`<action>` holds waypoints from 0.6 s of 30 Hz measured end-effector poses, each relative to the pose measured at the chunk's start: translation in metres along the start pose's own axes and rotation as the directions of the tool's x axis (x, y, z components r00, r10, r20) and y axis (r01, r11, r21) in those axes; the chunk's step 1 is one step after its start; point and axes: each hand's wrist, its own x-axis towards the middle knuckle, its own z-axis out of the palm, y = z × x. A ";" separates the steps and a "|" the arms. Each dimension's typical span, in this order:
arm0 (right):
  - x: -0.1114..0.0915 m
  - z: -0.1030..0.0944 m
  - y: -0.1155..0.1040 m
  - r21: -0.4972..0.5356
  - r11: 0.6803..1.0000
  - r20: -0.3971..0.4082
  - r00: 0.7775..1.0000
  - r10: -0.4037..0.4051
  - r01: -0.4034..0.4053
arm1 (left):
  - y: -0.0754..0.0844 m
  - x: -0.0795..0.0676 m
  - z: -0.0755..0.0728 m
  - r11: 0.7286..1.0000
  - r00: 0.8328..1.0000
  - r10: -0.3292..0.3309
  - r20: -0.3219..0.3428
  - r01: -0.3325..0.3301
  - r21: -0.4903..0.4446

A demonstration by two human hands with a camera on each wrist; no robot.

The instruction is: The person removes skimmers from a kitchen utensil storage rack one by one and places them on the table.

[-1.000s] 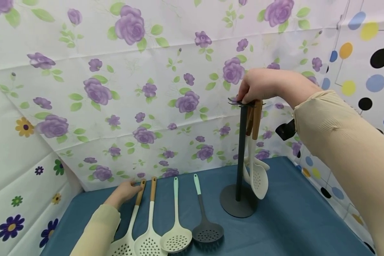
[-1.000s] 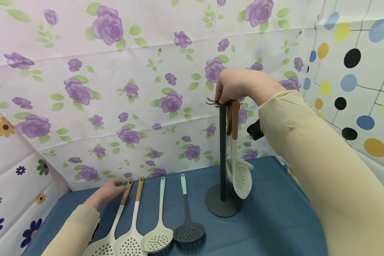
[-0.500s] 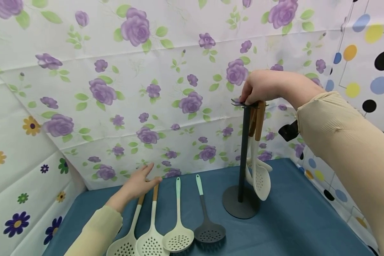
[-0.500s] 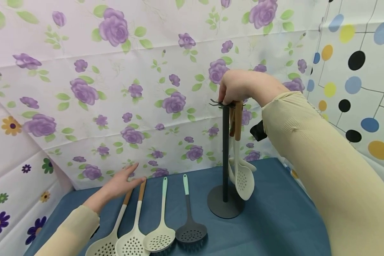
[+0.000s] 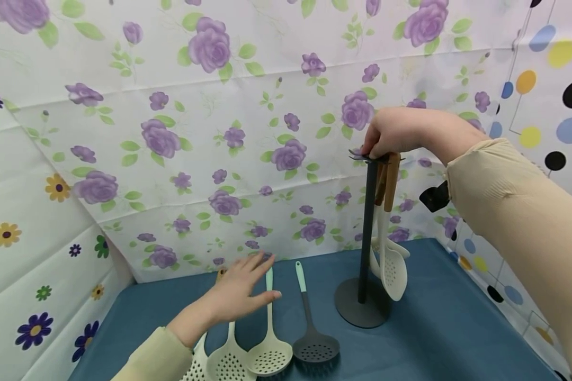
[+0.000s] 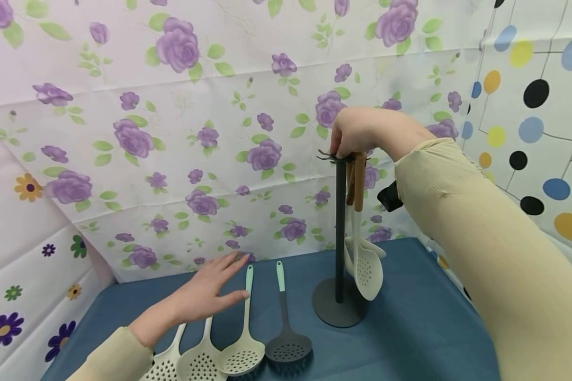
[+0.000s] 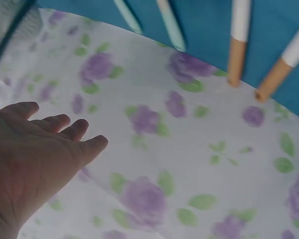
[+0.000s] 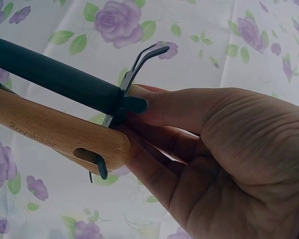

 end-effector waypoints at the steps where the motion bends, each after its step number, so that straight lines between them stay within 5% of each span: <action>1: 0.000 0.000 0.001 -0.003 1.000 0.001 1.000 -0.004 0.004 | 0.005 0.000 0.001 1.000 1.000 0.021 0.015 -0.021 -0.003; 8: 0.000 0.001 0.002 -0.009 1.000 -0.004 1.000 -0.014 0.014 | 0.038 -0.003 0.011 0.990 0.983 0.138 0.124 -0.140 0.014; 18: -0.004 -0.002 0.000 -0.013 0.999 0.003 1.000 -0.031 0.031 | 0.071 -0.005 0.032 0.944 0.933 0.309 0.187 -0.324 0.058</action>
